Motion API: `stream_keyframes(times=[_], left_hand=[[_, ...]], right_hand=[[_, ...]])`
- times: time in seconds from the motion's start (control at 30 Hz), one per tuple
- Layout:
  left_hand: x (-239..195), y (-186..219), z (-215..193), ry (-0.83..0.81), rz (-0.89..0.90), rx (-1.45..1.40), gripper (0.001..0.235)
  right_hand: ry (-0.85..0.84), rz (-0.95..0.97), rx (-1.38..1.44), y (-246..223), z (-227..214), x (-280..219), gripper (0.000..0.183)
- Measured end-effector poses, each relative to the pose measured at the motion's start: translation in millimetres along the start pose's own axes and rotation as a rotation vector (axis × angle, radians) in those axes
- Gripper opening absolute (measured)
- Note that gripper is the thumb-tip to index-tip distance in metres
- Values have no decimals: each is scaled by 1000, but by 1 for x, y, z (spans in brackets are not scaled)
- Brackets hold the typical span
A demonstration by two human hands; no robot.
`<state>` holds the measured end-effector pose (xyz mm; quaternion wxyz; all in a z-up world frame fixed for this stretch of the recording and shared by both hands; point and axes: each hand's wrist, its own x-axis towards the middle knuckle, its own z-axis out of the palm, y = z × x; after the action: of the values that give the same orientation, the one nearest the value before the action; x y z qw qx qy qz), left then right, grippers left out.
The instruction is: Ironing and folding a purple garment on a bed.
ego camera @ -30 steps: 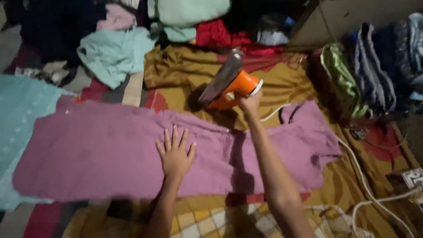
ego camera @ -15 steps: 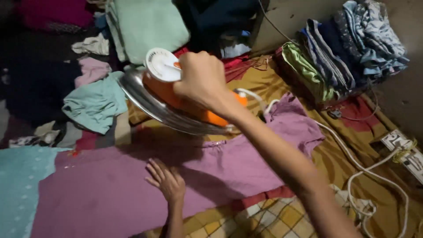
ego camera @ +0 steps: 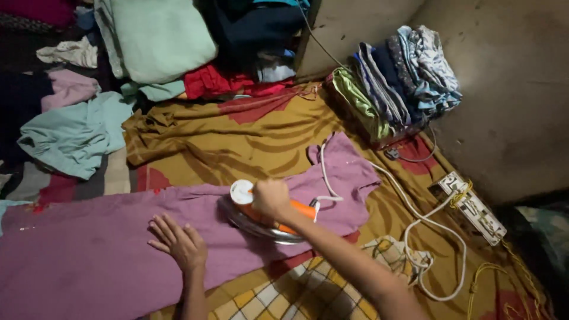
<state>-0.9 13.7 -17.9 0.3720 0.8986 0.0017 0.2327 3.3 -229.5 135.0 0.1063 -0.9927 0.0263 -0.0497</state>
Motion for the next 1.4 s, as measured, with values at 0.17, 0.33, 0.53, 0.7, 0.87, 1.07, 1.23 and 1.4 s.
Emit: stream_keyframes(times=[0.17, 0.33, 0.53, 0.7, 0.87, 1.07, 1.23, 1.4], left_hand=[[0, -8, 7, -41, 27, 8, 68], [15, -17, 20, -305, 30, 257, 65], [20, -24, 21, -440, 152, 456, 71], [-48, 43, -1, -374, 273, 395, 69], [-116, 80, -15, -362, 129, 390, 67], [-115, 79, -16, -356, 135, 420, 66], [-83, 69, -14, -505, 61, 442, 52], [-24, 51, -22, -737, -10, 415, 56]], right_hand=[[-155, 95, 71, -1, 9, -9, 46], [-117, 41, 264, 52, 26, -51, 45], [-36, 164, 223, 40, 29, -54, 36], [-1, 187, 180, 35, 15, -50, 36], [-16, 194, 133, 35, 11, -40, 40], [-13, 197, 123, 38, 16, -32, 42], [-11, 154, 165, 44, 28, -32, 42], [-74, 116, 198, 59, 31, -49, 39]])
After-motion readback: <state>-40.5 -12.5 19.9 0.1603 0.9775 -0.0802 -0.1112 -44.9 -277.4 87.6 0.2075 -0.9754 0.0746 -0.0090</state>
